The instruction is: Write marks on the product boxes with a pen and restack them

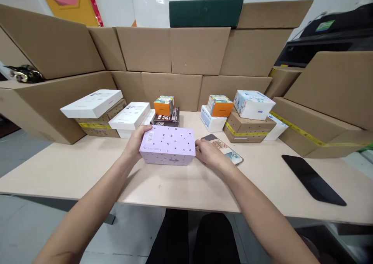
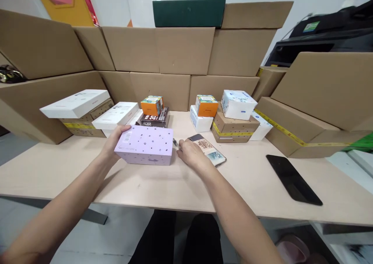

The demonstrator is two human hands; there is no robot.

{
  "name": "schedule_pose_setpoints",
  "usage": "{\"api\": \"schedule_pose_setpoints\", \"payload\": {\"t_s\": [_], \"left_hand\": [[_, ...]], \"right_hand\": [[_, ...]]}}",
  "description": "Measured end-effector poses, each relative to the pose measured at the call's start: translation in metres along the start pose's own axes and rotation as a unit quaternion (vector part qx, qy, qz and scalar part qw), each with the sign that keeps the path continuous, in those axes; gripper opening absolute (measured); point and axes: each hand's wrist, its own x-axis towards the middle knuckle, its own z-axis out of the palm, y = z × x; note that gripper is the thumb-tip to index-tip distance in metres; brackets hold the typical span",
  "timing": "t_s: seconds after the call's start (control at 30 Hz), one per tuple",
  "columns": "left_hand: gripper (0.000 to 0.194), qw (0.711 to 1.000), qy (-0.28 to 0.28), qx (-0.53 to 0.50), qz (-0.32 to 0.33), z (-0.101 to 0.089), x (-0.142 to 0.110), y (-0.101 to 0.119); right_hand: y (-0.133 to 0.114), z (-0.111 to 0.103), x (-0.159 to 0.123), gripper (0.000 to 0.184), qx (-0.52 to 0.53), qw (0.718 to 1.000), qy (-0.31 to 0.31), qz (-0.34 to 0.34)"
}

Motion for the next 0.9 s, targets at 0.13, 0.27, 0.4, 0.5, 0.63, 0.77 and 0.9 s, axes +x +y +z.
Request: {"api": "schedule_pose_setpoints", "payload": {"t_s": [0.13,0.27,0.4,0.5,0.63,0.77,0.9], "left_hand": [[0.030,0.998,-0.017,-0.043,-0.038,0.003,0.003,-0.012],[0.030,0.996,-0.017,-0.076,-0.046,0.005,0.005,-0.019],[0.030,0.994,-0.007,-0.089,-0.059,0.004,0.006,-0.023],[0.032,0.995,0.003,-0.083,-0.057,0.004,0.008,-0.023],[0.041,0.998,-0.019,-0.048,-0.039,0.007,0.007,-0.023],[0.062,0.997,-0.069,0.003,-0.036,0.002,0.004,-0.019],[0.097,0.974,-0.212,0.071,-0.042,-0.022,0.004,-0.007]], "right_hand": [[0.004,-0.001,0.003,0.024,-0.045,0.997,0.017,0.067],[0.003,-0.008,0.000,0.026,-0.067,0.992,0.031,0.103],[0.003,-0.010,0.001,0.029,-0.014,0.988,0.098,0.121],[0.004,-0.006,0.004,0.027,0.103,0.985,0.129,0.056],[0.000,-0.004,0.002,0.047,0.327,0.945,0.016,-0.008],[-0.002,-0.015,-0.006,0.073,0.458,0.880,-0.109,-0.054],[0.001,-0.024,-0.011,0.088,0.475,0.863,-0.149,-0.084]]}}
